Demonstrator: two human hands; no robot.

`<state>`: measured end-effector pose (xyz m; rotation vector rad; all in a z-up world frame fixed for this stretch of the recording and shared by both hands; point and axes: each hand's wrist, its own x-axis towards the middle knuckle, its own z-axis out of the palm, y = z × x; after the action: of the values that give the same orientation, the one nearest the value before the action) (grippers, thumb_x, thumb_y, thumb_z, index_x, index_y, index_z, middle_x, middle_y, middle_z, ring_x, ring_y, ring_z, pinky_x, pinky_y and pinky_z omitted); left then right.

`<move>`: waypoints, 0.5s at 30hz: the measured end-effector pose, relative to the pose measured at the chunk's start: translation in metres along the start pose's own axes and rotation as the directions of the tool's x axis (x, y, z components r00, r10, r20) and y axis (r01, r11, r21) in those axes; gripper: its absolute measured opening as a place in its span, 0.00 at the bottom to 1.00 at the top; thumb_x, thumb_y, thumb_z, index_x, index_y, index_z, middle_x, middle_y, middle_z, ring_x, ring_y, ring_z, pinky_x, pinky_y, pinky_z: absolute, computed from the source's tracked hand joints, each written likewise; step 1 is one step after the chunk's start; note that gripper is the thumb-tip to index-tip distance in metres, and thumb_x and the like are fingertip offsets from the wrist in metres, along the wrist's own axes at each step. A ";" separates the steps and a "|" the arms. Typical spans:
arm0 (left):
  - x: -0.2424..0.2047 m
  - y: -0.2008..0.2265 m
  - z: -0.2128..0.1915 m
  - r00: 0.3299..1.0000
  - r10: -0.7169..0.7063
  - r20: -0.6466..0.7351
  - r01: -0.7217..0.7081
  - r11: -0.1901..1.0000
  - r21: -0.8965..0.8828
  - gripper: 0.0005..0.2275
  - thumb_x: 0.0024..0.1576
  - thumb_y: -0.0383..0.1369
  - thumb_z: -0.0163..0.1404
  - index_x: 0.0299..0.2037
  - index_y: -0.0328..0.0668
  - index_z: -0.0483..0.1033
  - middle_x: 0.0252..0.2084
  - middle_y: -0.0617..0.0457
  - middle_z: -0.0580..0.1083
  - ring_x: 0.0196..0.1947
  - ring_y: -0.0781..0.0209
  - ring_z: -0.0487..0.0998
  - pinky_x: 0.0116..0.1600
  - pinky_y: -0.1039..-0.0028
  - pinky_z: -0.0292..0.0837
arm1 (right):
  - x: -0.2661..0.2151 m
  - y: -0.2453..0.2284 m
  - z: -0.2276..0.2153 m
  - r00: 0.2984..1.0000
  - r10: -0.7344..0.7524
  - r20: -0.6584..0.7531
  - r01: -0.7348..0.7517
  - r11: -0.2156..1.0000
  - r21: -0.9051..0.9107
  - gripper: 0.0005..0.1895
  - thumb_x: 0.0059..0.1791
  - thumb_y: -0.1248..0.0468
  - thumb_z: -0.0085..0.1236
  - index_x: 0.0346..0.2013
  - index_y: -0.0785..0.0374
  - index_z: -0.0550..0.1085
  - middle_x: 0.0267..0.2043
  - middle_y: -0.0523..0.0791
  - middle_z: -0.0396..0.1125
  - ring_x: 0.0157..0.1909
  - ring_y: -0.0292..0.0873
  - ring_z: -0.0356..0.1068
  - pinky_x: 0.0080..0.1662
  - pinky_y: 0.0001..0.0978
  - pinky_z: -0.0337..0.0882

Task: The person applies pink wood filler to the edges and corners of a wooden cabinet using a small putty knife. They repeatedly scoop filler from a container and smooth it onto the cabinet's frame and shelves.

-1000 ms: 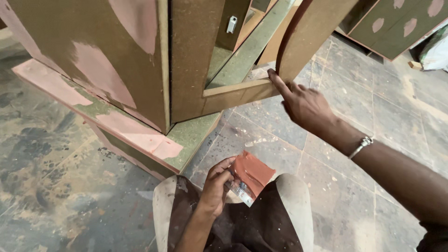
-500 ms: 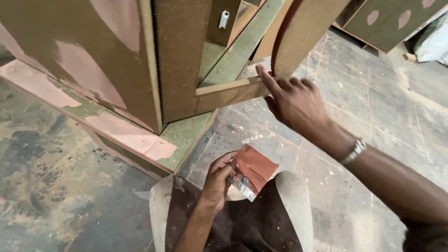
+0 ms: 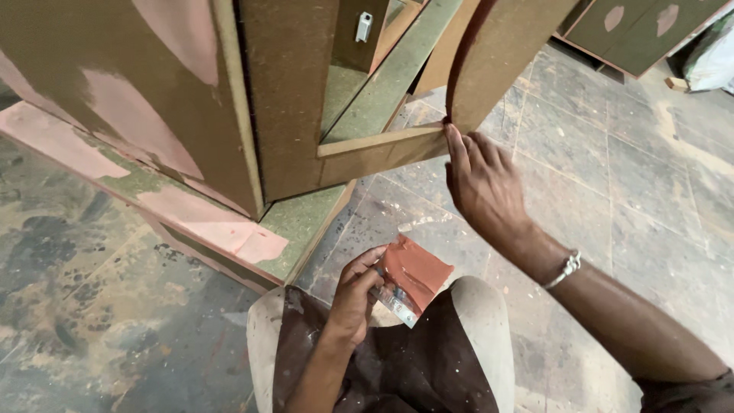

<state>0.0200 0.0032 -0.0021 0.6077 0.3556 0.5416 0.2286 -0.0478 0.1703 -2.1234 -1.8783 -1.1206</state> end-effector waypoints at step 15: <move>-0.001 0.013 -0.022 0.975 -0.016 0.222 0.099 0.924 -0.369 0.19 0.58 0.19 0.41 0.60 0.28 0.68 0.49 0.46 0.78 0.30 0.68 0.78 0.37 0.80 0.77 | -0.046 -0.005 -0.075 0.804 -0.548 0.229 -0.038 0.337 0.941 0.26 0.57 0.67 0.52 0.67 0.44 0.58 0.79 0.53 0.49 0.72 0.51 0.61 0.63 0.45 0.67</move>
<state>0.0041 0.0215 -0.0103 0.2750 0.0576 0.4657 0.1910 -0.1229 0.1968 -1.4240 -2.2571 0.6530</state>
